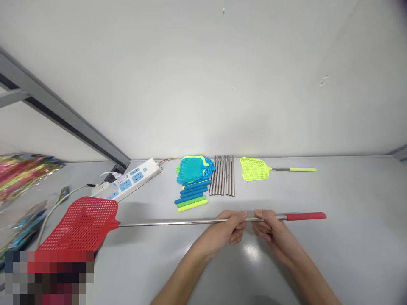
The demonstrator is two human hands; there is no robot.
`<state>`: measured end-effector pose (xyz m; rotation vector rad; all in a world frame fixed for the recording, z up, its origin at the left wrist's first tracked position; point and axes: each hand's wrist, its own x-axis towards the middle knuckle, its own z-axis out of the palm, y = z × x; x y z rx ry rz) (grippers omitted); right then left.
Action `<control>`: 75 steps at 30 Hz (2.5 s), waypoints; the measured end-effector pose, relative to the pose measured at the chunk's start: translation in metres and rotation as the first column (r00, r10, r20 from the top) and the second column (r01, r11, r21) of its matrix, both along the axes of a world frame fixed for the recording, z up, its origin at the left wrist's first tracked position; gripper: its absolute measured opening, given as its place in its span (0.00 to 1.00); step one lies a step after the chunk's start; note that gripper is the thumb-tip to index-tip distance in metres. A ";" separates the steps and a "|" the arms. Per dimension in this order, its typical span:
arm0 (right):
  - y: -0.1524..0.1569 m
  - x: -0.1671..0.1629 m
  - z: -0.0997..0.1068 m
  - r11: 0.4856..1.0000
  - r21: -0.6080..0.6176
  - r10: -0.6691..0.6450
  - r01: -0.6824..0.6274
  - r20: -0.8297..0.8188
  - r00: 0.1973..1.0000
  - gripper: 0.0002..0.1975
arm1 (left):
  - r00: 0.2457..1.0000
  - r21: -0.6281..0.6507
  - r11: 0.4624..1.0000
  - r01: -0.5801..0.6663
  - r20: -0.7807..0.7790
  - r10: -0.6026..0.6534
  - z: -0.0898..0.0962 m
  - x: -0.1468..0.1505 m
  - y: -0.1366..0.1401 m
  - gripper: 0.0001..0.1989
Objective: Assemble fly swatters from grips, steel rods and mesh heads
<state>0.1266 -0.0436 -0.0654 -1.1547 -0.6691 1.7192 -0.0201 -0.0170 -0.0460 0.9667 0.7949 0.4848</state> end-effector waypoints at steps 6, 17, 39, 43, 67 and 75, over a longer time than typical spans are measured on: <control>0.000 0.006 0.003 0.999 -0.039 0.000 0.001 0.019 1.000 0.23 | 1.000 -0.007 1.000 -0.005 -0.018 0.005 0.005 -0.002 0.000 0.19; -0.002 0.019 0.008 0.998 -0.035 0.058 -0.055 0.090 0.994 0.22 | 1.000 -0.021 1.000 -0.005 0.020 0.005 0.013 -0.007 0.001 0.17; -0.001 0.030 -0.010 0.980 -0.166 -0.109 0.107 -0.005 0.994 0.21 | 0.994 -0.004 0.997 -0.072 -0.077 0.071 0.006 -0.015 0.004 0.19; -0.002 0.028 -0.019 0.980 -0.179 -0.111 0.087 -0.126 0.986 0.21 | 0.988 0.073 0.996 -0.040 -0.143 0.051 -0.001 -0.010 0.002 0.20; -0.008 0.025 0.015 0.993 -0.112 0.036 -0.025 0.095 0.995 0.21 | 0.997 -0.085 0.994 0.064 -0.038 -0.068 0.026 -0.017 0.006 0.20; -0.011 0.037 0.021 0.993 -0.115 0.024 -0.006 0.156 0.987 0.23 | 0.992 -0.052 0.997 0.064 -0.109 -0.070 0.033 -0.025 0.003 0.21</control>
